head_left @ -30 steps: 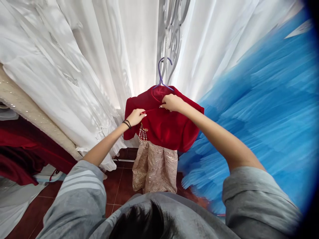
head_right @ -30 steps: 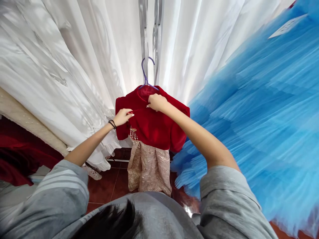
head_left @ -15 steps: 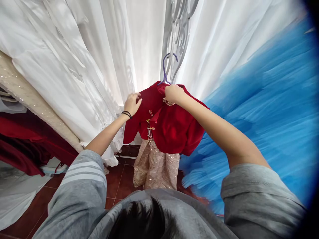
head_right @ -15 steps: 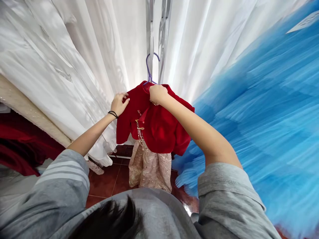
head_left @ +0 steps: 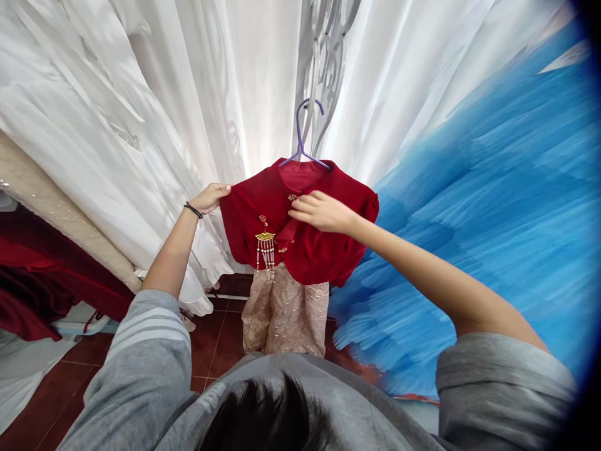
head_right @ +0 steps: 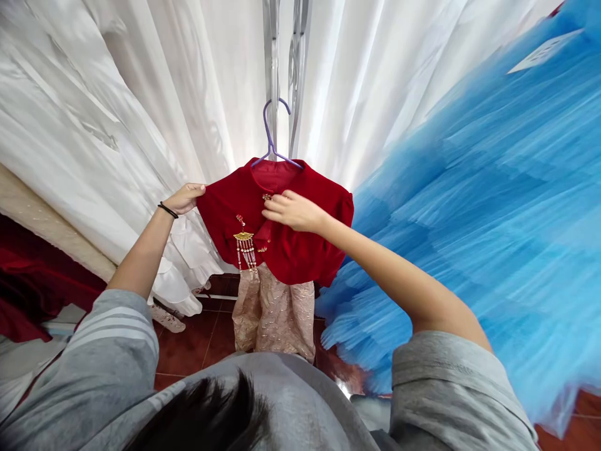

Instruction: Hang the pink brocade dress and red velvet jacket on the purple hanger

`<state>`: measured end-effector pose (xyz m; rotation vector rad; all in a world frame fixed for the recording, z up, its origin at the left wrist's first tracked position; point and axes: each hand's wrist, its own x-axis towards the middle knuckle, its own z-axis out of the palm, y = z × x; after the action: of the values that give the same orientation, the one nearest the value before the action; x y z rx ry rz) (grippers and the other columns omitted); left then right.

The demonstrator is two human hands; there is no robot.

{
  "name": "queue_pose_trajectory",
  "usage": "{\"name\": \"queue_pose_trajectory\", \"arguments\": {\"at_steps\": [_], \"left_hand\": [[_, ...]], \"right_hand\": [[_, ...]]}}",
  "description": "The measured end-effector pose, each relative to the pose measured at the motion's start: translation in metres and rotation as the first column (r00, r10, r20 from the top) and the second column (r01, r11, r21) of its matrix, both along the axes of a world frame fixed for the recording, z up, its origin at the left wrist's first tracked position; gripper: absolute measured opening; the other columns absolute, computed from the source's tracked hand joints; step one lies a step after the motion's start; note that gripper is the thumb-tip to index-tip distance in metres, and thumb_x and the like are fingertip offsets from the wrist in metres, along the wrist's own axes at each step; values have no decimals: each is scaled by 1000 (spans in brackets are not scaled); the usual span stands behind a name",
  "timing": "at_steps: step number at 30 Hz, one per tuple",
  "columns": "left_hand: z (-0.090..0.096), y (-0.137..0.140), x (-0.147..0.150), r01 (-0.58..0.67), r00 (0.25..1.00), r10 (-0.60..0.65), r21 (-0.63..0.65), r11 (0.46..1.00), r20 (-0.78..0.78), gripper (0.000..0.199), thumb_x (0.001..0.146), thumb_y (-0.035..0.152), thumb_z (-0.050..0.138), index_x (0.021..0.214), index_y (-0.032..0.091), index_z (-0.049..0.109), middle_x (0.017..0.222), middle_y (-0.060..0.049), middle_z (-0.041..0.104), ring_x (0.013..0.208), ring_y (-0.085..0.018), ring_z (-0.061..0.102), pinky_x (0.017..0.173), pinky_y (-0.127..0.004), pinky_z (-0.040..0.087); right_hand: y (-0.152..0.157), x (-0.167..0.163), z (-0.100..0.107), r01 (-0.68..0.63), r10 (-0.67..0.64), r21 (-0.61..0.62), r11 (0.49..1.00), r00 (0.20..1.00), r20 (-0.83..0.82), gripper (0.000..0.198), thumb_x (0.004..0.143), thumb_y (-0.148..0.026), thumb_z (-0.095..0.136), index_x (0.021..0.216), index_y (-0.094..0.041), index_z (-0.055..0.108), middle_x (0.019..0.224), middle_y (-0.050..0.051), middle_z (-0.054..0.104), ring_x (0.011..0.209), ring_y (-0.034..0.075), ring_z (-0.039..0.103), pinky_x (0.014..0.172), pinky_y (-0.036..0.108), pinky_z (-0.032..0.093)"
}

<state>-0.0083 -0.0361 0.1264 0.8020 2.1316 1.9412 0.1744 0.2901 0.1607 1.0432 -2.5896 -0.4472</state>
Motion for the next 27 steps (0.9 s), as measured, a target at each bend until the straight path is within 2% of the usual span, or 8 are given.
{"name": "queue_pose_trajectory", "arguments": {"at_steps": [5,8,10,12,14,19,22,27], "left_hand": [[10,7,12,-57,996,58,-24,998,60,32,60,47,76,62,18,63,67,-7,70,79,-28,72,74,-40,60],[10,13,22,-102,994,103,-30,994,23,33,63,50,73,66,18,63,68,-5,69,79,-26,71,68,-34,59],[9,16,28,-144,989,144,-6,990,-14,32,65,49,70,69,18,63,70,-4,69,80,-23,70,69,-32,57],[8,18,33,-186,981,187,12,982,-45,30,67,47,67,72,18,63,72,-4,68,81,-22,69,72,-30,56],[7,19,35,-218,973,219,15,976,-69,29,69,45,65,75,17,62,74,-4,68,82,-20,68,75,-30,55],[8,17,40,-233,968,226,-48,971,-112,36,71,47,63,88,16,65,80,-3,69,84,-20,66,76,-29,53],[7,18,46,-247,938,203,-133,960,-279,44,72,49,63,101,15,65,98,-5,71,95,-23,66,86,-33,53],[3,24,56,-434,751,198,-245,867,-630,53,74,41,68,119,15,61,126,-11,63,119,-28,57,109,-40,43]], "right_hand": [[-29,-4,-20,-23,8,252,968,998,59,47,99,-10,26,117,-18,68,123,10,67,123,24,50,111,44,30],[-55,0,14,141,-185,274,951,972,142,30,96,-13,44,102,-15,74,103,11,73,102,24,61,95,39,40],[-71,2,48,169,-260,272,947,902,344,17,88,-18,63,101,-14,74,95,9,73,88,22,63,81,33,43],[-83,-2,74,65,-164,194,979,820,549,20,83,-27,73,99,-15,75,89,4,73,82,19,62,75,29,42],[-90,-13,82,9,-24,30,1000,826,563,22,88,-32,68,102,-15,75,92,3,73,84,18,62,75,27,41],[-96,-49,31,262,-246,-104,959,958,151,26,95,-19,53,114,-13,70,112,14,71,102,25,63,72,31,37],[-94,-56,1,221,-219,-35,975,975,46,33,98,-14,39,111,-10,69,110,18,70,106,28,60,77,35,37],[-85,-48,-13,156,-159,-60,986,986,-50,41,100,-16,27,118,-9,63,116,19,66,108,30,54,86,41,36]]}}
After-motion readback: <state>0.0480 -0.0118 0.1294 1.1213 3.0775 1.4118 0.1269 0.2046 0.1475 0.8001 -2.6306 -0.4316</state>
